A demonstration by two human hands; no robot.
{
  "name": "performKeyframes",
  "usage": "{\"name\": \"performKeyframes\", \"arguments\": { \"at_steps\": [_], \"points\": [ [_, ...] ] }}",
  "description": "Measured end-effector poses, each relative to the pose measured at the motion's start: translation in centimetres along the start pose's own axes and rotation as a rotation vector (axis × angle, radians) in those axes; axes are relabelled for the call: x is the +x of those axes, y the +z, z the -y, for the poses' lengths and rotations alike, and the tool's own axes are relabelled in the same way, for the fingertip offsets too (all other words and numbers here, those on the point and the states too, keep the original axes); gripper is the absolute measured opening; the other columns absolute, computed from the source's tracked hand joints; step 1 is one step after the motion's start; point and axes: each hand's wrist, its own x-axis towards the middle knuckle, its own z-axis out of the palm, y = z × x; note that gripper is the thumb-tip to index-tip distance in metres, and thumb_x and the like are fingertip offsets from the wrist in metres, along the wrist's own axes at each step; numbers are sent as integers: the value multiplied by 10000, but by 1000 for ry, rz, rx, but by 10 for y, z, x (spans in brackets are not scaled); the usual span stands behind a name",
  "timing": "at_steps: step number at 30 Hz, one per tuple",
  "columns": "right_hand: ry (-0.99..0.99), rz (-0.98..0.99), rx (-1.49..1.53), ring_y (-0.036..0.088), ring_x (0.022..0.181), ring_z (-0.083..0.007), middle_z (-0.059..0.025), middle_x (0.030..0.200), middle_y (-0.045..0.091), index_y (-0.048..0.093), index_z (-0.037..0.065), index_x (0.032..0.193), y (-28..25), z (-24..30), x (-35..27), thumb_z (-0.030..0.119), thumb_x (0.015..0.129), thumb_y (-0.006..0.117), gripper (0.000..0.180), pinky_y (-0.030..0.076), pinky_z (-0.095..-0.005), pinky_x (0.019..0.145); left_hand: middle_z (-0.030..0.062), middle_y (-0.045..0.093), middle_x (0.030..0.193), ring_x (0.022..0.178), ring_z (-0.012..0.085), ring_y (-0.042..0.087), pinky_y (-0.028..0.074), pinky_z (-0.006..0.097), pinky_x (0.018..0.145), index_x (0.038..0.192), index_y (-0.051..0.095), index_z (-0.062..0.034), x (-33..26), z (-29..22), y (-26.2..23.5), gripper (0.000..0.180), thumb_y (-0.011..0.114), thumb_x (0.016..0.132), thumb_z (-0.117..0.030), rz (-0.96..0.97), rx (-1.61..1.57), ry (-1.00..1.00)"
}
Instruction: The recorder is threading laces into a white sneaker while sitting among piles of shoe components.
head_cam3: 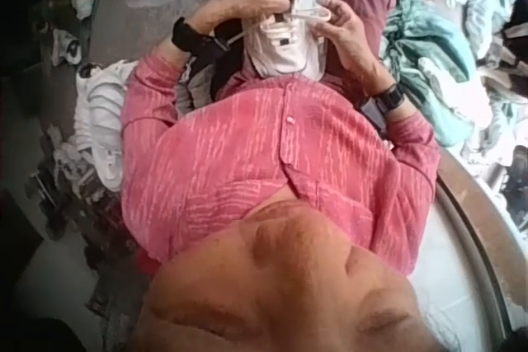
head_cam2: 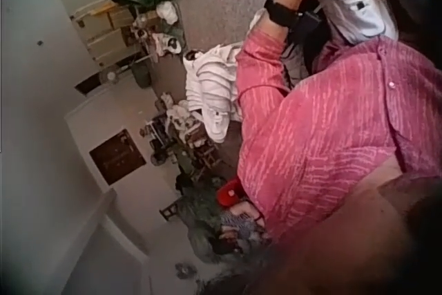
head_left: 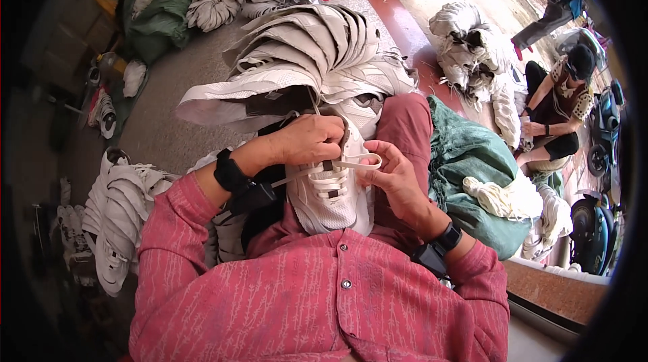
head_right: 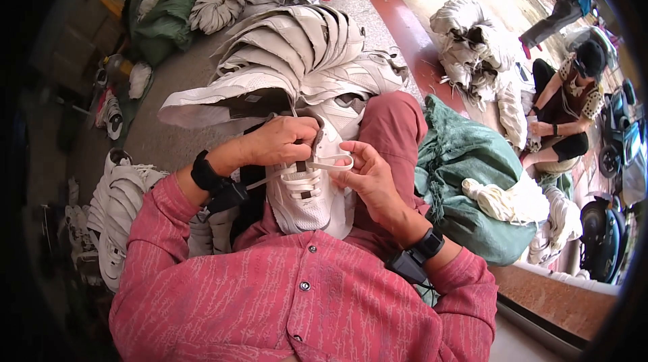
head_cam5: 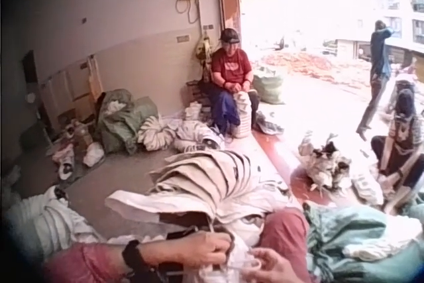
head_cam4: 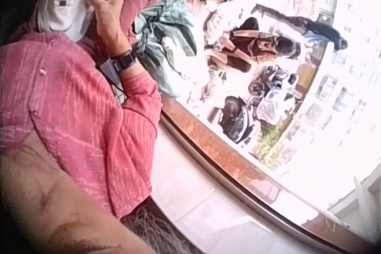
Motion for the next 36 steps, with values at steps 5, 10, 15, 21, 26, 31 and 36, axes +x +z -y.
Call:
{"name": "performKeyframes", "arguments": {
  "at_steps": [5, 10, 15, 21, 26, 31, 36],
  "points": [
    [-202, 112, -369, 605, 763, -99, -29, 929, 632, 520, 19, 1158, -5, -5, 12, -4, 873, 651, 314, 487, -220, 655, 154, 530, 751, 678, 304, 536, 446, 364, 645, 774, 530, 40, -1, 5, 0, 190, 565, 745, -145, -55, -39, -6],
    [-156, 20, -827, 575, 758, -59, -18, 846, 607, 578, 11, 916, 1, 4, 21, 19, 875, 642, 76, 461, -227, 624, 150, 541, 753, 668, 268, 540, 451, 354, 649, 778, 539, 38, -2, 9, 1, 177, 572, 744, -133, -102, -58, 30],
    [-48, 134, -626, 552, 767, -74, -31, 939, 594, 544, 20, 1001, -4, 11, 22, 47, 868, 657, 177, 449, -224, 646, 126, 589, 785, 702, 218, 564, 463, 335, 669, 807, 570, 26, -5, 14, 2, 160, 592, 777, -129, -124, -130, 11],
    [-304, 324, -879, 522, 809, -104, -50, 1185, 502, 449, 73, 1324, 9, 55, 27, -48, 741, 613, 617, 445, -231, 682, 59, 612, 796, 736, 128, 550, 460, 293, 683, 937, 624, 0, -14, 5, 0, 210, 638, 883, -202, -157, -232, -94],
    [-148, 538, -905, 519, 788, -122, -54, 1156, 527, 450, 71, 1348, 20, 72, 38, -81, 649, 501, 718, 449, -251, 691, 40, 606, 766, 727, 96, 528, 450, 273, 675, 920, 614, 2, -15, 6, -2, 212, 629, 916, -209, -160, -336, -139],
    [-199, 505, -736, 532, 789, -73, -12, 1017, 582, 520, 29, 1203, -11, 58, 54, -109, 670, 416, 560, 435, -213, 703, 45, 600, 734, 691, 114, 524, 448, 292, 645, 911, 602, -1, -19, 12, 0, 228, 625, 919, -228, -178, -244, -71],
    [-119, 486, -511, 530, 817, -70, 0, 975, 580, 533, 23, 1187, -11, 51, 48, -93, 693, 426, 519, 422, -210, 738, 22, 614, 809, 732, 109, 553, 462, 272, 677, 958, 588, -4, -23, 1, -5, 190, 632, 913, -183, -140, -349, -162]
  ]
}}
